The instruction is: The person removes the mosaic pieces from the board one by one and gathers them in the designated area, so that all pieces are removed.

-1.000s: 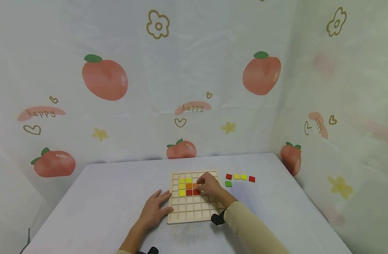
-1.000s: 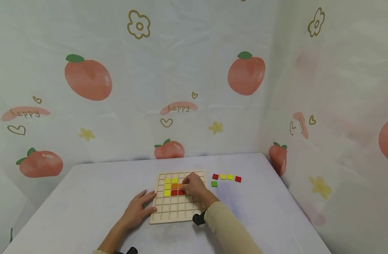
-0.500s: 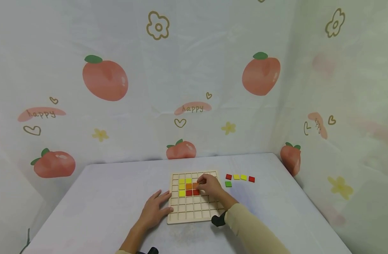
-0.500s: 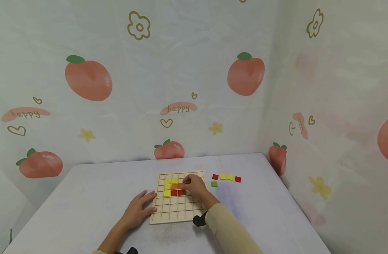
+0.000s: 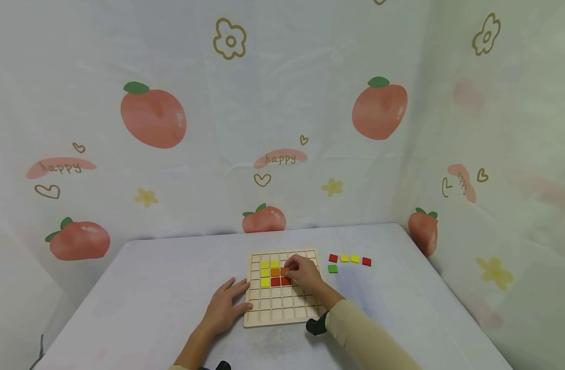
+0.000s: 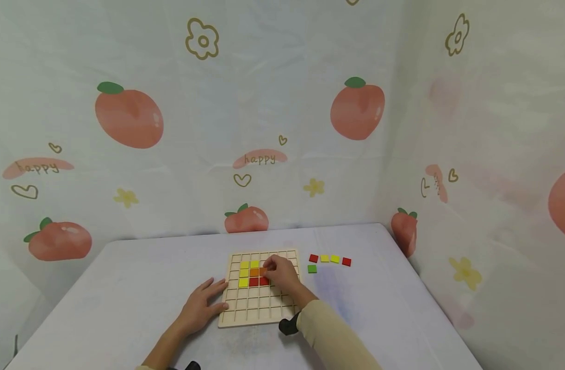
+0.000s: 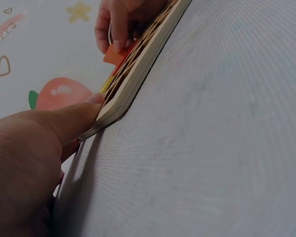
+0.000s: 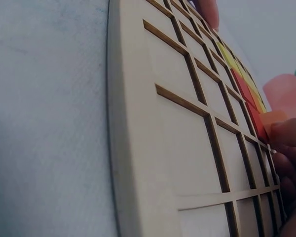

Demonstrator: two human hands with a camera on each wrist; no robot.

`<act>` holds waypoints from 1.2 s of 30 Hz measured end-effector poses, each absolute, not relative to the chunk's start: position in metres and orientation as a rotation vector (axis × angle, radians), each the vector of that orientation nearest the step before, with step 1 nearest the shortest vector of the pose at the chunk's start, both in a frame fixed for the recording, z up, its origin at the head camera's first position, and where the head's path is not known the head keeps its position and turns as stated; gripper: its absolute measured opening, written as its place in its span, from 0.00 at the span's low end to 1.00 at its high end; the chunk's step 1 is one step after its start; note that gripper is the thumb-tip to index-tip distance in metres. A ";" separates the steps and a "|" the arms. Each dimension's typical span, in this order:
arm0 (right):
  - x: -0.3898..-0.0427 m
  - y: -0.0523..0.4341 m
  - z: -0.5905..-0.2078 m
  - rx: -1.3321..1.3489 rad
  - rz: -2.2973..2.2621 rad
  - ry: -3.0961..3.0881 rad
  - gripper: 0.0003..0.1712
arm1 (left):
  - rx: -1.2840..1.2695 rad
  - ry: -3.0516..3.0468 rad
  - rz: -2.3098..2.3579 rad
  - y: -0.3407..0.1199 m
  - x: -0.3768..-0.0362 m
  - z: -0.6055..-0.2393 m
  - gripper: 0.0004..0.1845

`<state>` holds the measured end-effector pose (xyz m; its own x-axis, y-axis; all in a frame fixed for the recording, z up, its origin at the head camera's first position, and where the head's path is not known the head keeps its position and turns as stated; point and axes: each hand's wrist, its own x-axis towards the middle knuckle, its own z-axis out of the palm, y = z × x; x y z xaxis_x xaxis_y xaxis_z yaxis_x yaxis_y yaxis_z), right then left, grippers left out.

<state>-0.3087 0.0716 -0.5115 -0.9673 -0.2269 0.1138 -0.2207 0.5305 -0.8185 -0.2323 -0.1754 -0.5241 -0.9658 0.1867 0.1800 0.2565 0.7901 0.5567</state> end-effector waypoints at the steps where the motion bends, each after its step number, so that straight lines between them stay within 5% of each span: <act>1: -0.308 0.072 -0.510 -0.405 -1.471 2.750 0.07 | -0.355 -2.863 -0.914 -0.175 -0.232 -0.524 0.34; 20: -0.303 0.106 -0.503 -0.479 -1.613 2.722 0.07 | -0.309 -2.888 -0.927 -0.174 -0.233 -0.525 0.33; 36: -0.307 0.155 -0.507 -0.182 -1.626 2.864 0.08 | -0.335 -2.874 -0.899 -0.174 -0.232 -0.525 0.33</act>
<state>-0.3069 0.1553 -0.5075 -0.9816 -0.0182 0.1902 -0.1726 0.5110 -0.8421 -0.2319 -0.1741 -0.5246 -0.9694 0.1759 0.1712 0.2421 0.8001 0.5489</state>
